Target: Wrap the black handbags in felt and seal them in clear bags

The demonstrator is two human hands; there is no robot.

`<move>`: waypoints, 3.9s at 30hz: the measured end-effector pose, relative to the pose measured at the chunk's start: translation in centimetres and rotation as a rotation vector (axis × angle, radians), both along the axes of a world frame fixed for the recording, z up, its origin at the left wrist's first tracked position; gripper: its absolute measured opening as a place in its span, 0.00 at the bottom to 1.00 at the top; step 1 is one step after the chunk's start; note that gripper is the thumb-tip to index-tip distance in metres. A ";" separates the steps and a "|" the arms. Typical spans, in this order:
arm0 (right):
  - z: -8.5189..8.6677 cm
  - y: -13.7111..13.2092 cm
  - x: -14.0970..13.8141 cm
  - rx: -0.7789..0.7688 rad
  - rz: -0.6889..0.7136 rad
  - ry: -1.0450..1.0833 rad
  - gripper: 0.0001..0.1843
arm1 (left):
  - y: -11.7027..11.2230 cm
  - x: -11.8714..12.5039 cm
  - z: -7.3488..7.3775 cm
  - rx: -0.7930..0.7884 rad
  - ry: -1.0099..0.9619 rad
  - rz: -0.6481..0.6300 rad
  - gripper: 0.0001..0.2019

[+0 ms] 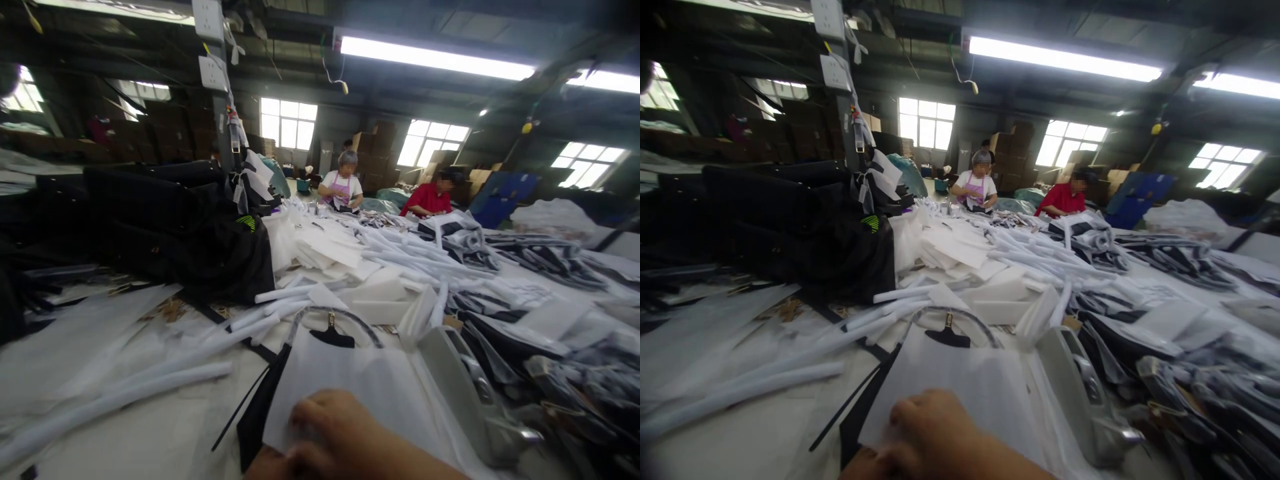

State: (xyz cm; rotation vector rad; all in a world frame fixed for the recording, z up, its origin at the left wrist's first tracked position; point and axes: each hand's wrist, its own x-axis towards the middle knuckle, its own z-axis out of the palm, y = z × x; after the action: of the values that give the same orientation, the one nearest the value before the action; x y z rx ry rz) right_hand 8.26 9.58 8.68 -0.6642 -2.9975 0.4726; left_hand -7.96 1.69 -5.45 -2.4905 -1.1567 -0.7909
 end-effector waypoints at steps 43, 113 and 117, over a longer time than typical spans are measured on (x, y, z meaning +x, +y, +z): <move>-4.4 -0.8 5.5 -0.158 0.032 0.018 0.38 | -3.9 1.7 10.3 -0.252 -0.329 -0.013 0.12; -6.1 -0.1 7.4 0.080 -0.109 -0.006 0.36 | 1.5 1.3 7.3 -0.442 0.017 0.071 0.21; -6.8 -0.7 7.5 0.142 -0.195 0.023 0.40 | 1.2 0.8 7.1 -0.467 0.070 0.078 0.30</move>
State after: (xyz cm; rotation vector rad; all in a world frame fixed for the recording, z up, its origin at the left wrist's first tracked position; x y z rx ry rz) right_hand 15.78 8.92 1.85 -0.9178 -2.8713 0.2532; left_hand -7.16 2.85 1.61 -2.7844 -1.5484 -0.4450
